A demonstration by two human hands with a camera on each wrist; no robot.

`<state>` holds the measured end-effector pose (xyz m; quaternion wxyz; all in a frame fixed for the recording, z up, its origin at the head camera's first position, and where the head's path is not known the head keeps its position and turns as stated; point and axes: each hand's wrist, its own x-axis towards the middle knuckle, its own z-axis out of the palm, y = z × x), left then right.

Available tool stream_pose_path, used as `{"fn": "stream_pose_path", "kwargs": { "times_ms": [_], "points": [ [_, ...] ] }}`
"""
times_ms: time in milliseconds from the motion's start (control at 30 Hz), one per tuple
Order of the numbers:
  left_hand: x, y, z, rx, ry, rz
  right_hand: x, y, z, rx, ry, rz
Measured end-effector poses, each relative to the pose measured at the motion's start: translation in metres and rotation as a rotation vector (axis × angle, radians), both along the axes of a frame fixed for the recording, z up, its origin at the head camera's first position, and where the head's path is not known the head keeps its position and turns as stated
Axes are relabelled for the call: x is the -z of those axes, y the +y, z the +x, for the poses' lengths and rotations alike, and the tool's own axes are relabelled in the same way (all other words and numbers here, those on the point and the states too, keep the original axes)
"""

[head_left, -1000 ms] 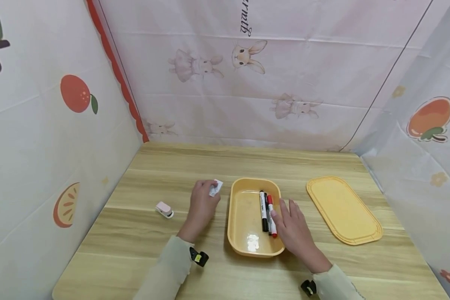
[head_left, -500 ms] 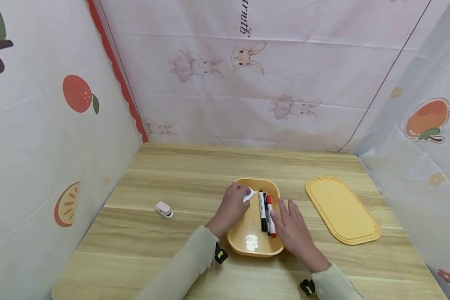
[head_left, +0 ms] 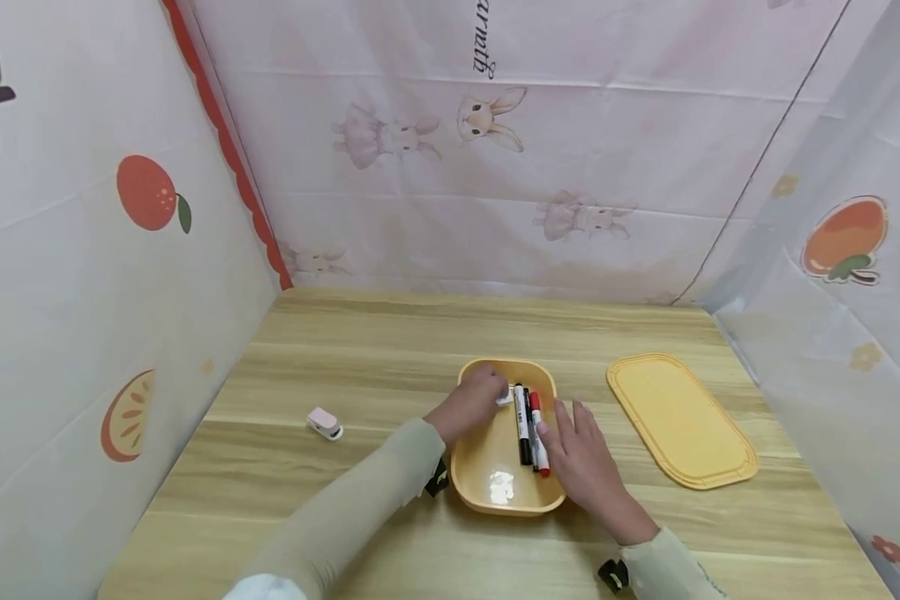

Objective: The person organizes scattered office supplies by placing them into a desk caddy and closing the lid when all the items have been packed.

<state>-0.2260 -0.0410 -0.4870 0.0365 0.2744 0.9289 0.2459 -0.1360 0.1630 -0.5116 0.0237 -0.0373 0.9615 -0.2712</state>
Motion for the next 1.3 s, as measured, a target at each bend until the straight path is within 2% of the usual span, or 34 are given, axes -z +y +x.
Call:
{"fn": "stream_pose_path", "kwargs": {
  "times_ms": [233,333,500,867,1300],
  "points": [
    [0.006,0.003,-0.013,0.117,0.004,-0.111,0.001,-0.001,0.000,0.002,0.001,0.004],
    [0.009,0.004,-0.017,0.143,0.000,-0.132,0.000,-0.001,0.000,0.001,0.000,0.006],
    [0.008,0.006,-0.020,0.176,0.024,-0.144,0.000,0.000,0.000,0.008,-0.006,0.011],
    [0.005,0.009,-0.021,0.152,0.031,-0.224,0.004,0.000,0.000,0.002,-0.002,0.000],
    [0.004,0.006,-0.025,0.125,0.015,-0.245,0.003,0.000,-0.002,-0.001,0.010,0.005]
  ]
}}
